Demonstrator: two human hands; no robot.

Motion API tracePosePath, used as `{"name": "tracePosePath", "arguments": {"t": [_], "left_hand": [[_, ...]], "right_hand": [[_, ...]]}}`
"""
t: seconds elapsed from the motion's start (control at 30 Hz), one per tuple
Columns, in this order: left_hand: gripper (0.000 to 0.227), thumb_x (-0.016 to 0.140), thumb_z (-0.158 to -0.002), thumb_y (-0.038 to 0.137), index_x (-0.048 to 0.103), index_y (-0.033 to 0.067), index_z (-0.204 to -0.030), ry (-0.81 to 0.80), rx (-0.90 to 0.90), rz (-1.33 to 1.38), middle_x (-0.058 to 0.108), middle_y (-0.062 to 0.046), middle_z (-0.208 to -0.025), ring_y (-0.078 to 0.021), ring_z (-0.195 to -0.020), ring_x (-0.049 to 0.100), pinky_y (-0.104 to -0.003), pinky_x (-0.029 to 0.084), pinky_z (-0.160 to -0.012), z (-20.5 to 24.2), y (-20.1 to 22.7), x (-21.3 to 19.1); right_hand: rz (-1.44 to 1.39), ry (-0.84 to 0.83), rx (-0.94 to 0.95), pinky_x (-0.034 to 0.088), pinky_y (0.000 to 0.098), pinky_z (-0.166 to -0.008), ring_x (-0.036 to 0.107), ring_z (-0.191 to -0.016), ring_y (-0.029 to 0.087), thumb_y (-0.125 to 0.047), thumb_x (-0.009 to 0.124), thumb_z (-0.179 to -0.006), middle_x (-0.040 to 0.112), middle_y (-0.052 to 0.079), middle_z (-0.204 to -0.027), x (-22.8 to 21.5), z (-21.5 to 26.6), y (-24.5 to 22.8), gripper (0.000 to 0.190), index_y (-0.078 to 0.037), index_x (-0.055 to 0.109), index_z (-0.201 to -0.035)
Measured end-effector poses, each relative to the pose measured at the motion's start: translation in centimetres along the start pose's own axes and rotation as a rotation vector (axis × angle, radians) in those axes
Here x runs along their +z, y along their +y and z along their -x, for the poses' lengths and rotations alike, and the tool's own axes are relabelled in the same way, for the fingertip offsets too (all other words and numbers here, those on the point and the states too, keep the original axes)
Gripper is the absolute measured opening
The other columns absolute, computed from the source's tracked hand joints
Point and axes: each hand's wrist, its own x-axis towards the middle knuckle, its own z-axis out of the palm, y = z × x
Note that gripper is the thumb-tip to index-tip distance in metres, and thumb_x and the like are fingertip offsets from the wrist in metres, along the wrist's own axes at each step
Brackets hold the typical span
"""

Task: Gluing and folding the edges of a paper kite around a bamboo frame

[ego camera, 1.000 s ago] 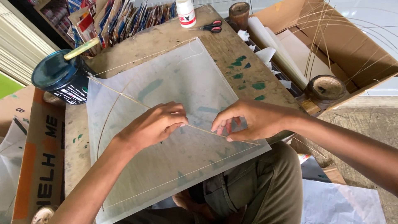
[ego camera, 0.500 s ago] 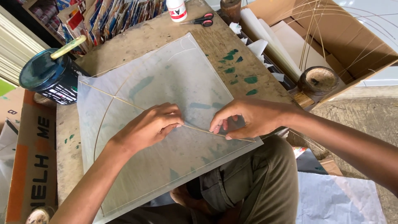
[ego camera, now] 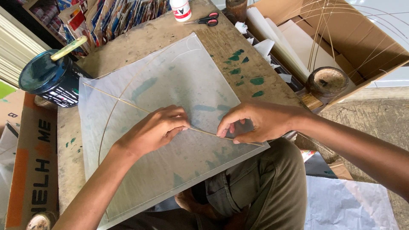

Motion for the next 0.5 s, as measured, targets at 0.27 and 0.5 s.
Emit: {"name": "tracePosePath", "arguments": {"t": [0.27,0.5], "left_hand": [[0.018,0.066,-0.092,-0.001,0.067,0.0111,-0.079,-0.002,-0.007,-0.001,0.064,0.001,-0.084,-0.0227,-0.084,0.065,-0.037,0.053,-0.075,-0.09,0.35,-0.18],[0.017,0.066,-0.092,0.0,0.07,0.0127,-0.081,0.006,-0.006,0.017,0.065,0.002,-0.085,-0.0215,-0.084,0.066,-0.037,0.054,-0.075,0.18,-0.2,0.15]], "right_hand": [[0.013,0.0,0.001,0.051,0.0392,-0.082,0.074,-0.095,0.026,-0.007,0.072,-0.082,0.078,0.01,-0.103,-0.06,0.0,0.2,0.03,-0.013,0.075,-0.112],[0.017,-0.005,-0.004,0.051,0.0391,-0.083,0.074,-0.096,0.025,-0.006,0.072,-0.083,0.078,0.009,-0.103,0.08,-0.01,0.46,0.031,-0.013,0.075,-0.113]]}}
